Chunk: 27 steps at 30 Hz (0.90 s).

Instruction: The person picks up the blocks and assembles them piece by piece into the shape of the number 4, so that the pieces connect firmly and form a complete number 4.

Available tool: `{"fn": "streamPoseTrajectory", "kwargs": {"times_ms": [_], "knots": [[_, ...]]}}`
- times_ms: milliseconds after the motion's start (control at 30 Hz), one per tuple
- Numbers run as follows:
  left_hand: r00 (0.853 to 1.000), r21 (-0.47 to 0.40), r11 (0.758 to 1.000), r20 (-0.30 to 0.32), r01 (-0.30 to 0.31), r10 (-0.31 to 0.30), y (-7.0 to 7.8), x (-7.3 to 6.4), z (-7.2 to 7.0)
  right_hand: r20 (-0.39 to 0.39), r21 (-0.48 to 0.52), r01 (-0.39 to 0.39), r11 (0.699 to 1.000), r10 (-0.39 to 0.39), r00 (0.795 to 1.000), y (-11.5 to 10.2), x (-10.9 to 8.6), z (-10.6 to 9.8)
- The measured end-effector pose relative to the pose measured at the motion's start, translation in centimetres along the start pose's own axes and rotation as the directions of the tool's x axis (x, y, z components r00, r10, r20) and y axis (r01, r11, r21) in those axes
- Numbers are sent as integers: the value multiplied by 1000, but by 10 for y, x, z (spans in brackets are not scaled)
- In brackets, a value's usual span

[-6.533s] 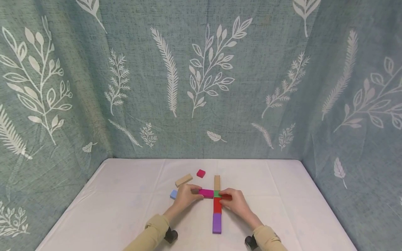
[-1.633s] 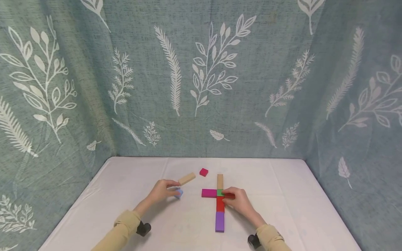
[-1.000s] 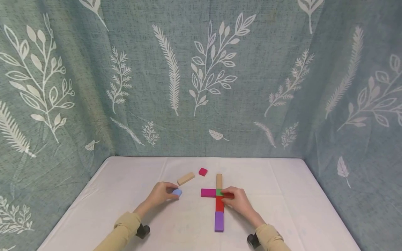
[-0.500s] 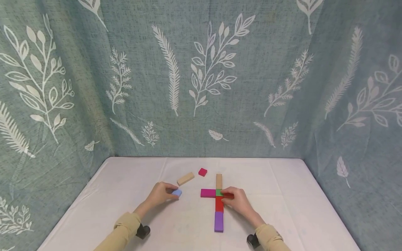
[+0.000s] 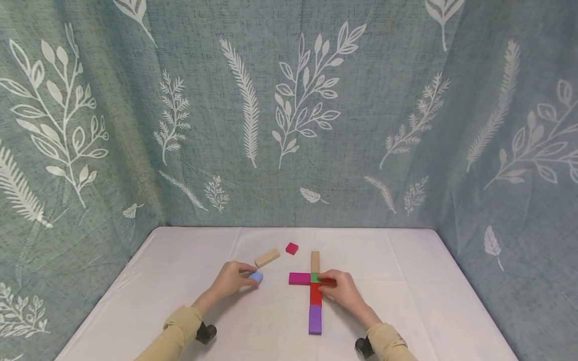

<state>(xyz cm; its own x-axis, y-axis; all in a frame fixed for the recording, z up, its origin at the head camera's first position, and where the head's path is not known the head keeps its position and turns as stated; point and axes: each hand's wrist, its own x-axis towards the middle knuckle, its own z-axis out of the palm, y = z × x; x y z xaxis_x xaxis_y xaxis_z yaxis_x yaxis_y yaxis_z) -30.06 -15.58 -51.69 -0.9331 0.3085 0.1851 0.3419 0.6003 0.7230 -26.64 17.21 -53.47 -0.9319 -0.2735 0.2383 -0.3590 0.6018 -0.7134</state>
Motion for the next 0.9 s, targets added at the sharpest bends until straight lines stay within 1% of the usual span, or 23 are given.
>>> {"fn": "streamPoseTrajectory", "kwargs": {"times_ms": [100, 300, 500, 600, 633, 733, 833, 900], "knots": [[1000, -22, 1000, 0, 14, -14, 4, 2, -1, -1, -5, 1, 1000, -1, 1000, 0, 0, 0], [999, -25, 999, -12, 46, -47, 12, 5, -4, -4, -6, 4, 1000, -4, 1000, -1, 0, 0], [999, -7, 999, -26, 37, -37, 15, 9, -9, 2, -10, -1, 1000, 1, 1000, 0, 1, 0], [999, -4, 999, -35, 35, -36, 17, 10, -13, -17, -7, 19, 1000, -19, 1000, 0, 0, 1], [999, -2, 999, -36, 34, -34, 18, 11, -14, -29, -13, 45, 999, -46, 999, 1, -1, 1], [998, 9, 999, -43, 34, -34, 19, 13, -18, -56, -16, 81, 997, -82, 995, 1, -3, 1], [999, 22, 999, -40, 28, -27, 21, 15, -22, -46, -10, 64, 998, -64, 997, 0, -3, 1], [999, 23, 999, -35, 27, -26, 24, 16, -25, -27, -4, 20, 1000, -20, 999, 0, -2, 1]]}}
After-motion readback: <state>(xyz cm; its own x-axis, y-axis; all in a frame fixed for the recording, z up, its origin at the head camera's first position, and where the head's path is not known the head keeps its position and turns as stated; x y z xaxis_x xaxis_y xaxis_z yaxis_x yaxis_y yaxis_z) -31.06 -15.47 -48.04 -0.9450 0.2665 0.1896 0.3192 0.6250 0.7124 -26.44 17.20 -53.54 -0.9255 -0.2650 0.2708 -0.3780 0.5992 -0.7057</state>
